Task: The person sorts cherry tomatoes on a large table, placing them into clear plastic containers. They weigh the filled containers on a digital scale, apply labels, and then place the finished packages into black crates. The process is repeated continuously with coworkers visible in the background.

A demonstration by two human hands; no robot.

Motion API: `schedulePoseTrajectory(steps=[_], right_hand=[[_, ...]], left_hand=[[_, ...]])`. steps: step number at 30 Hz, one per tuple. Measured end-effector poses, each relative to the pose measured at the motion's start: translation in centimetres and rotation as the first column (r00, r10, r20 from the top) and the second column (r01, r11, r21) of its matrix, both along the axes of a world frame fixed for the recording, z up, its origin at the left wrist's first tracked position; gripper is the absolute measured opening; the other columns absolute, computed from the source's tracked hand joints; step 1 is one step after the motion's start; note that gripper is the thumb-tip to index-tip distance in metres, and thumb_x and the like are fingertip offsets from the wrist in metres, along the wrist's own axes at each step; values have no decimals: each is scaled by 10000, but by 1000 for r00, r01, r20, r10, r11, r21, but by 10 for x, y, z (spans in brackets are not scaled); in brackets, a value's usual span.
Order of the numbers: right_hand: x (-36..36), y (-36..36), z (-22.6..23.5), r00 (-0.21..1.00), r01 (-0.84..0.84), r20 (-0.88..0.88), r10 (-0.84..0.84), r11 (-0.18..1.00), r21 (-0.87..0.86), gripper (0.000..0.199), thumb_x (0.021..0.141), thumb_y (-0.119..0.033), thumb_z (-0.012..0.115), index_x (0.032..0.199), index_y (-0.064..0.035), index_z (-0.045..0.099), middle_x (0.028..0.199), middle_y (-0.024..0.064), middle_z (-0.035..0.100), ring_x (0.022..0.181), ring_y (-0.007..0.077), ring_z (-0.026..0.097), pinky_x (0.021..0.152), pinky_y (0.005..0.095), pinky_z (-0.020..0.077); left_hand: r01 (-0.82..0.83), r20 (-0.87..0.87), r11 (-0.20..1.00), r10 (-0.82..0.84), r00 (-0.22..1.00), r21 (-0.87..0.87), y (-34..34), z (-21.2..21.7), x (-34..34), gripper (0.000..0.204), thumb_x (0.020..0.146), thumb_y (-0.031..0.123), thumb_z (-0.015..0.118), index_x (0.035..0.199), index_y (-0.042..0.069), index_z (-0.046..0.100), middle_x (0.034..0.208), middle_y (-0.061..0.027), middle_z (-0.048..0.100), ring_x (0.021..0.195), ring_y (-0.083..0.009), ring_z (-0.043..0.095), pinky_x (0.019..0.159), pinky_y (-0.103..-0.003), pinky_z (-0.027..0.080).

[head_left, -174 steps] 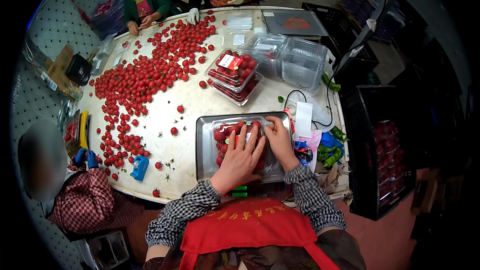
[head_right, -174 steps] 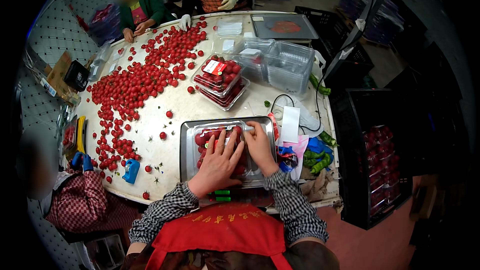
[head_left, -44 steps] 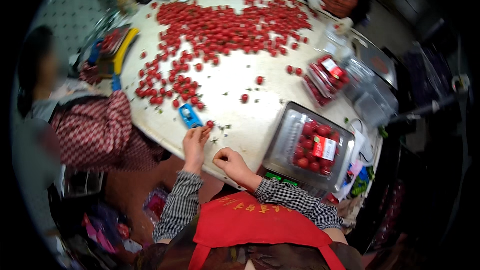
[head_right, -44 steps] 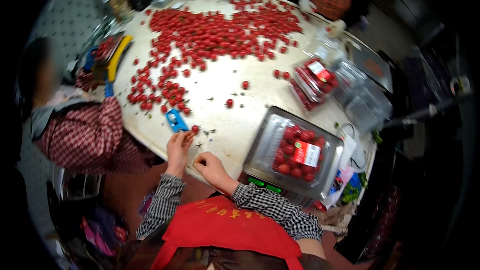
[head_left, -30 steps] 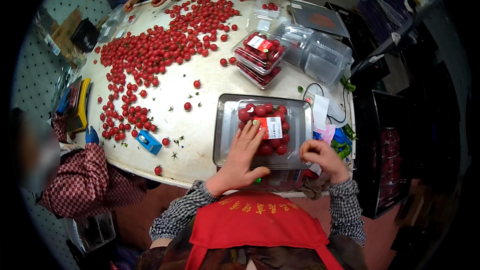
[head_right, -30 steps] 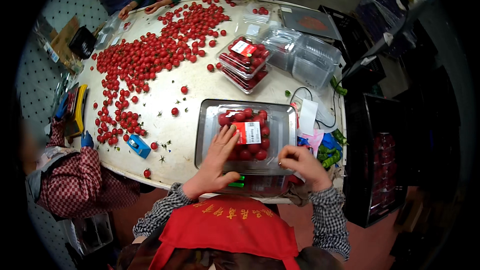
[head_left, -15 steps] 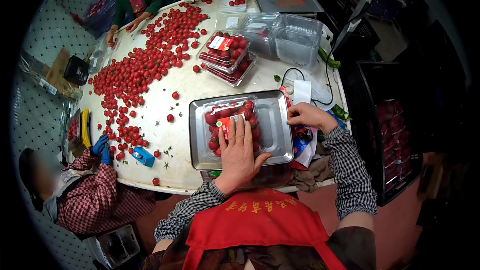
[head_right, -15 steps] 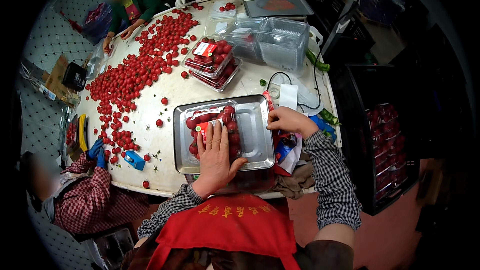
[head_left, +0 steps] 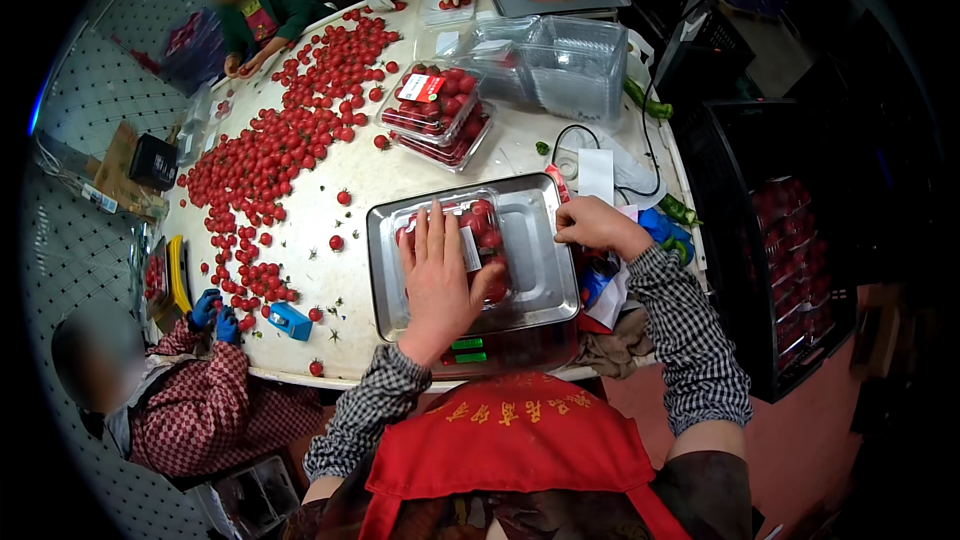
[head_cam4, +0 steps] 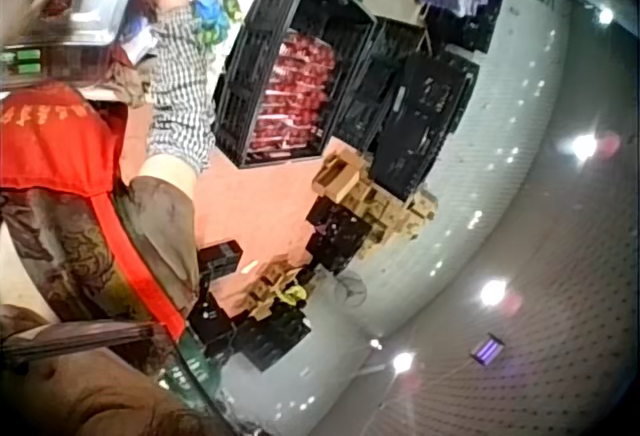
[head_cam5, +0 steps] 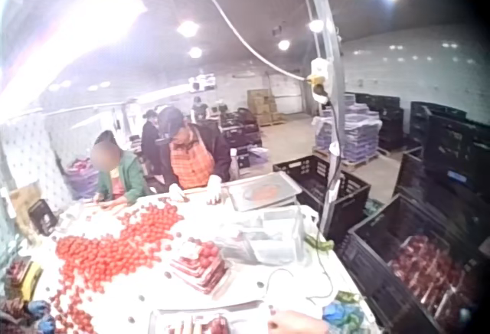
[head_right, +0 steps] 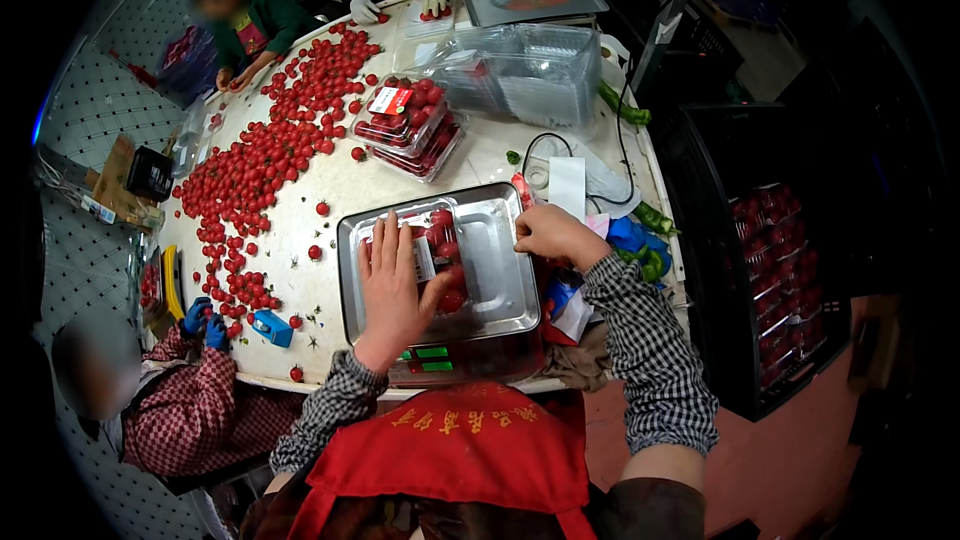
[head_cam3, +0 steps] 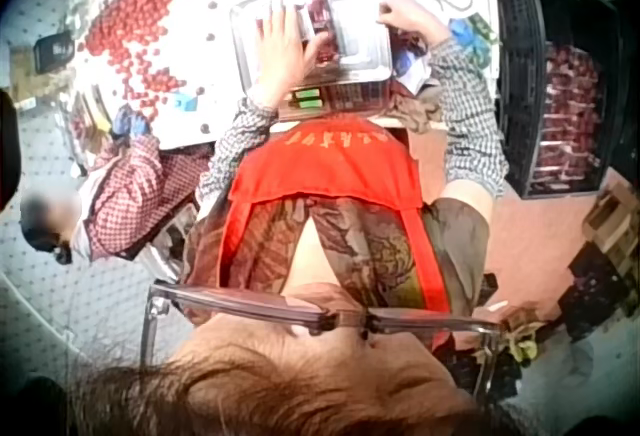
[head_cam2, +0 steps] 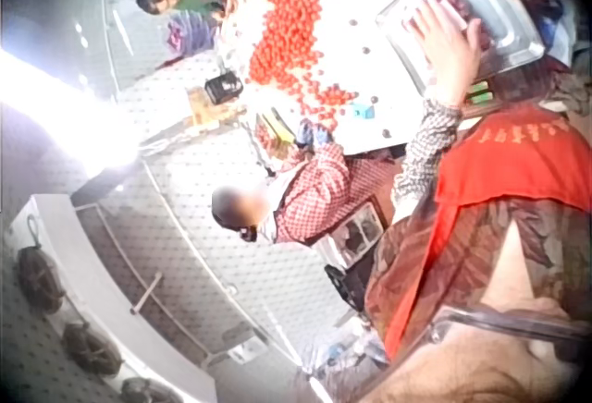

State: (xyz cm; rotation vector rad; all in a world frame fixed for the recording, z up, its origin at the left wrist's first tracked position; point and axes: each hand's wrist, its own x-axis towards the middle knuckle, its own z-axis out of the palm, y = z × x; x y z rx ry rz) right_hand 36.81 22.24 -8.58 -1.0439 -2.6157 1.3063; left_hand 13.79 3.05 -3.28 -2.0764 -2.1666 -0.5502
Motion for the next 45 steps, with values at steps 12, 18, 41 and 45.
schedulePoseTrajectory(steps=[12,18,41,45], right_hand=[[-8,1,1,993,-19,118,11,998,68,223,801,-244,821,872,-42,759,840,146,747,806,330,721,743,438,550],[-23,-8,3,996,-84,36,80,991,109,231,839,-250,796,915,-39,741,873,169,746,873,363,720,772,458,551],[-114,-78,-10,711,356,-300,-636,693,-627,198,1018,-142,619,1153,-10,678,868,81,720,815,134,699,666,306,564],[-108,-101,-18,628,118,-507,-591,716,-688,741,1025,-212,691,1601,-7,273,1048,122,752,990,147,706,970,339,539]], left_hand=[[19,16,980,-16,1000,-198,104,-11,-35,418,997,403,641,1002,-3,744,943,-182,711,967,-388,650,953,-506,473],[104,260,993,-114,959,51,96,-8,-53,338,958,284,689,807,-19,687,810,-146,622,840,-340,581,798,-445,464],[113,627,988,-151,764,101,75,7,-91,191,934,154,686,886,-30,669,863,-158,623,863,-304,603,807,-384,478],[92,599,993,-121,792,78,80,-11,-90,159,940,124,690,900,-28,676,886,-165,629,855,-327,609,787,-415,485]])
